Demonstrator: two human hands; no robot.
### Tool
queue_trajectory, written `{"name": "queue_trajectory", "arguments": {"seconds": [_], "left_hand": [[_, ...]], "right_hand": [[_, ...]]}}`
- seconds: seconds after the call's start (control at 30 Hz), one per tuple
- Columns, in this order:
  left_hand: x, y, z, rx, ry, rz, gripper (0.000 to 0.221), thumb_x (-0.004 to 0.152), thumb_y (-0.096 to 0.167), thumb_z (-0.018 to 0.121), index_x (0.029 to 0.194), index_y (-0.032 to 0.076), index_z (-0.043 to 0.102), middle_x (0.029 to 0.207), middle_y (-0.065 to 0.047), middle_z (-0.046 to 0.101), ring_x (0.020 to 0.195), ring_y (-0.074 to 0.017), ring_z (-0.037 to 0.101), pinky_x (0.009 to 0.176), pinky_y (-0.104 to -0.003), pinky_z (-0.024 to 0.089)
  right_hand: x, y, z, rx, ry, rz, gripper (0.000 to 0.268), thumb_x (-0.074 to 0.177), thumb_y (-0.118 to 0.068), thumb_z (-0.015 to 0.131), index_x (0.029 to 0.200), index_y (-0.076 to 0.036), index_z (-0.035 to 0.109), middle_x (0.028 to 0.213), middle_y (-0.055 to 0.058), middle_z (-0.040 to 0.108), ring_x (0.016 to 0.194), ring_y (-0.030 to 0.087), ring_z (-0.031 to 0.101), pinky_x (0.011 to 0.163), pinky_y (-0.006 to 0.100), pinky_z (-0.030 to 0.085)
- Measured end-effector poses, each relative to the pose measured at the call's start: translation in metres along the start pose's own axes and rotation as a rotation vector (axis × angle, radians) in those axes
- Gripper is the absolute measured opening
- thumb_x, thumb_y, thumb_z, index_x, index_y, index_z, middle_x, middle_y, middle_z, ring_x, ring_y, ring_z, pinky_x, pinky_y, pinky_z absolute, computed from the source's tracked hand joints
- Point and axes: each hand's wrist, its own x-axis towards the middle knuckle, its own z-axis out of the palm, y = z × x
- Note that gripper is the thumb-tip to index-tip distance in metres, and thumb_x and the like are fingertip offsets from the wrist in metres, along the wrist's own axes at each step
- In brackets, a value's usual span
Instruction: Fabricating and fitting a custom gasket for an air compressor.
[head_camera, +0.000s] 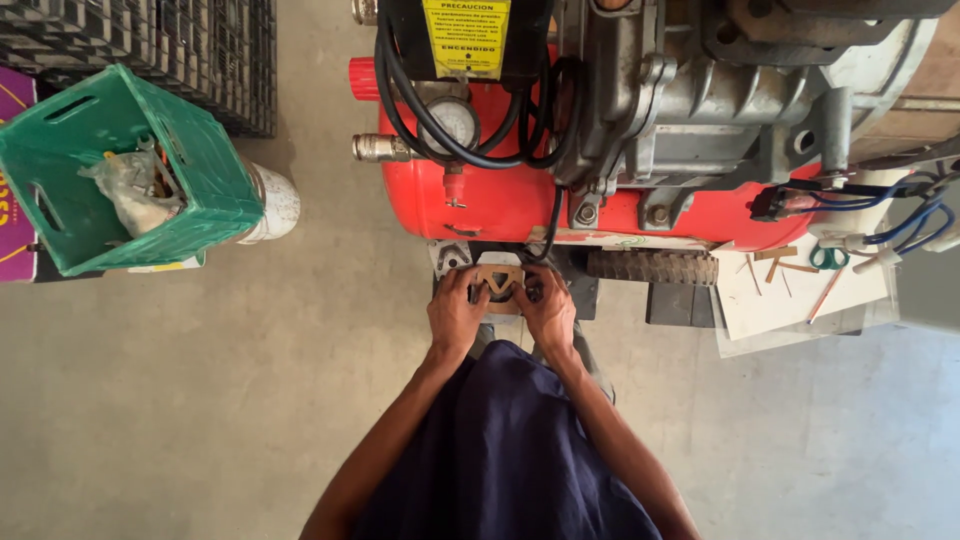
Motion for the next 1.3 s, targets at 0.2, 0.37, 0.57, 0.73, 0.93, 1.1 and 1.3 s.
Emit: {"name": "queue_trajectory", "arguments": {"seconds": [0.2, 0.37, 0.57, 0.73, 0.93, 1.1, 1.3], "left_hand": [[0.001, -0.001, 0.001, -0.002, -0.004, 0.017, 0.028, 0.094, 0.025, 0.071, 0.121, 0.02, 0.067, 0.094, 0.004, 0.06, 0.093, -0.0195, 0.069, 0.073, -0.041, 0.063], [0.0, -0.002, 0.003, 0.006, -0.015, -0.001, 0.028, 0.093, 0.027, 0.072, 0.121, 0.021, 0.067, 0.092, 0.005, 0.06, 0.093, -0.0185, 0.07, 0.072, -0.04, 0.063], [-0.001, -0.009, 0.004, 0.049, -0.003, 0.04, 0.018, 0.097, 0.031, 0.072, 0.113, 0.022, 0.07, 0.092, 0.006, 0.062, 0.092, -0.0159, 0.07, 0.075, -0.036, 0.061], [0.0, -0.015, -0.001, 0.158, -0.067, 0.177, 0.018, 0.097, 0.035, 0.071, 0.109, 0.022, 0.074, 0.097, 0.005, 0.063, 0.101, -0.0176, 0.068, 0.083, -0.034, 0.06], [0.011, -0.046, 0.003, 0.149, -0.298, 0.239, 0.042, 0.089, 0.035, 0.074, 0.131, 0.027, 0.069, 0.11, -0.001, 0.057, 0.108, -0.0267, 0.059, 0.083, -0.045, 0.056], [0.023, -0.042, -0.008, 0.183, -0.409, 0.229, 0.046, 0.081, 0.04, 0.082, 0.123, 0.024, 0.074, 0.113, -0.002, 0.058, 0.112, -0.0276, 0.057, 0.087, -0.05, 0.053], [0.021, -0.029, -0.012, 0.3, -0.444, 0.272, 0.056, 0.084, 0.035, 0.081, 0.136, 0.018, 0.066, 0.114, -0.005, 0.061, 0.11, -0.026, 0.06, 0.088, -0.046, 0.052]], "right_hand": [[-0.005, -0.014, -0.004, -0.066, 0.032, -0.009, 0.036, 0.085, -0.041, 0.078, 0.118, -0.028, 0.072, 0.094, 0.001, 0.071, 0.098, 0.029, 0.071, 0.085, 0.05, 0.059], [-0.006, -0.014, -0.003, -0.098, 0.046, -0.01, 0.035, 0.085, -0.041, 0.076, 0.119, -0.031, 0.071, 0.094, 0.0, 0.07, 0.098, 0.028, 0.07, 0.084, 0.051, 0.06], [-0.007, -0.02, -0.003, -0.138, 0.077, -0.045, 0.035, 0.086, -0.04, 0.074, 0.12, -0.032, 0.071, 0.097, 0.0, 0.069, 0.1, 0.027, 0.069, 0.084, 0.052, 0.061], [-0.008, -0.019, -0.006, -0.135, 0.071, -0.09, 0.034, 0.089, -0.04, 0.074, 0.122, -0.031, 0.071, 0.096, 0.0, 0.068, 0.1, 0.027, 0.069, 0.084, 0.05, 0.061], [-0.01, -0.021, -0.012, -0.121, 0.062, -0.11, 0.034, 0.091, -0.041, 0.074, 0.123, -0.03, 0.071, 0.096, 0.002, 0.069, 0.1, 0.029, 0.069, 0.085, 0.051, 0.06], [-0.007, -0.011, -0.005, -0.11, 0.059, -0.109, 0.034, 0.089, -0.04, 0.076, 0.122, -0.029, 0.072, 0.095, 0.002, 0.068, 0.099, 0.029, 0.069, 0.084, 0.049, 0.06], [-0.008, -0.016, -0.008, -0.118, 0.066, -0.111, 0.033, 0.09, -0.04, 0.076, 0.12, -0.028, 0.072, 0.094, 0.001, 0.068, 0.098, 0.028, 0.069, 0.083, 0.047, 0.06]]}}
